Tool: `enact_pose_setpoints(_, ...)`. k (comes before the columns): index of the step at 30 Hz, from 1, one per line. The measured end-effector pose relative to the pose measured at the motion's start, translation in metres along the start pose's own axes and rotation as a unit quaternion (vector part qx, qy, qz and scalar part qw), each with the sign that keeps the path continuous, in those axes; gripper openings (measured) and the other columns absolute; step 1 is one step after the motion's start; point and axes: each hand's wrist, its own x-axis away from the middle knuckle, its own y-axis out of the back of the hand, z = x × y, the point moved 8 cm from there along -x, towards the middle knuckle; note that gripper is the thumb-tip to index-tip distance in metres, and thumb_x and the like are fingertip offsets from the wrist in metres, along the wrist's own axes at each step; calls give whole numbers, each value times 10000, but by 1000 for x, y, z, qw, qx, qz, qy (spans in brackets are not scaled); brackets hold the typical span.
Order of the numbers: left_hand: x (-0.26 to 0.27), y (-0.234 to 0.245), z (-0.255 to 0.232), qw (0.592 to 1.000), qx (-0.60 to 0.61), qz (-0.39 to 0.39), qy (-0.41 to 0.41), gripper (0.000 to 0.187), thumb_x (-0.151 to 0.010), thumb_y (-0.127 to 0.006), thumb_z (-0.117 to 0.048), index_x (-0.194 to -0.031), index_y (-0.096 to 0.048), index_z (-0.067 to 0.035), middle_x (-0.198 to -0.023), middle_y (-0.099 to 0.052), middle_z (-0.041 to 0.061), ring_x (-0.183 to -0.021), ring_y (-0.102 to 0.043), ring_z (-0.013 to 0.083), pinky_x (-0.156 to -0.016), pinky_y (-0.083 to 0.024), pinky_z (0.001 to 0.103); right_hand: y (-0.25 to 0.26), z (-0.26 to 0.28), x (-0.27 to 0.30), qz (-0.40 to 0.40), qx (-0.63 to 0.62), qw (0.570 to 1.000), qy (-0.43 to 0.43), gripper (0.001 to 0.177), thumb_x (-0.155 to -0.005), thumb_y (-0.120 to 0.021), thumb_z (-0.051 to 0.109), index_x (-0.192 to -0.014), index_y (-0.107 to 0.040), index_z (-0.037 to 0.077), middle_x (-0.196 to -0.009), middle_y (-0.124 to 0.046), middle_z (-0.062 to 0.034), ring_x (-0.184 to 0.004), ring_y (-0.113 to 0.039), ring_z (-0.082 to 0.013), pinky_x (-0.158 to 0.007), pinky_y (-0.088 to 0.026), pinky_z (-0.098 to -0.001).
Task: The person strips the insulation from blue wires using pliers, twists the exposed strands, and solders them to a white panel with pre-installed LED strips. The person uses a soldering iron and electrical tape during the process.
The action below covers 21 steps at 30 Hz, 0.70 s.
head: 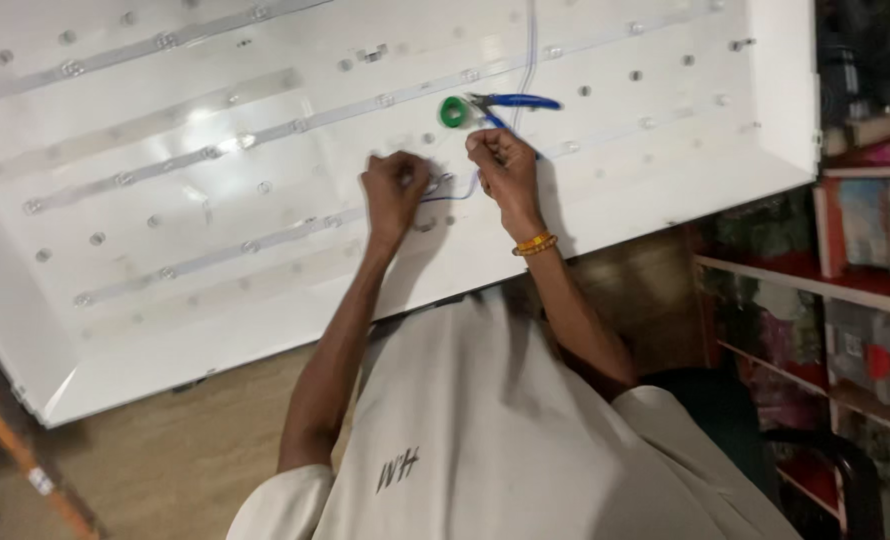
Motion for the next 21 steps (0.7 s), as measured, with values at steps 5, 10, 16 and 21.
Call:
enact_pose_setpoints(5, -4, 1, -8, 998, -57, 13, 23, 159, -819, -782, -150, -889, -773, -7, -793, -727, 132, -821, -550, 279, -721, -484, 410, 153, 29, -36, -195, -81, 964, 159, 119, -1019, -716, 130, -1106, -705, 51, -919, -684, -9, -650, -526, -38, -540, -419, -205)
enact_pose_setpoints(10, -4, 6, -7, 999, -31, 29, 25, 165, -896, -751, -161, -944, -769, -5, -804, -737, 111, -880, -553, 269, -738, -500, 405, 400, 78, -80, -330, -181, 849, 372, 287, -981, -800, 188, -1148, -609, 53, -916, -613, -69, -705, -526, -160, -609, -452, -314)
enact_pose_setpoints(16, -3, 4, -4, 997, -72, 24, 24, 161, -866, -763, -139, -924, -772, 11, -809, -733, 131, -869, -557, 286, -741, -487, 414, 610, 102, -107, -528, -98, 821, 194, 634, -926, -694, 323, -1420, -305, 244, -848, -626, -90, -441, -445, -134, -394, -408, -291)
enact_pose_setpoints(21, -8, 0, -2, 996, -82, 30, 11, 145, -852, -775, -123, -914, -771, 8, -830, -738, 137, -858, -568, 288, -762, -489, 418, 638, 120, -109, -512, 31, 839, 180, 392, -1001, -697, 291, -1295, -482, 146, -968, -724, -107, -516, -544, -145, -468, -426, -305)
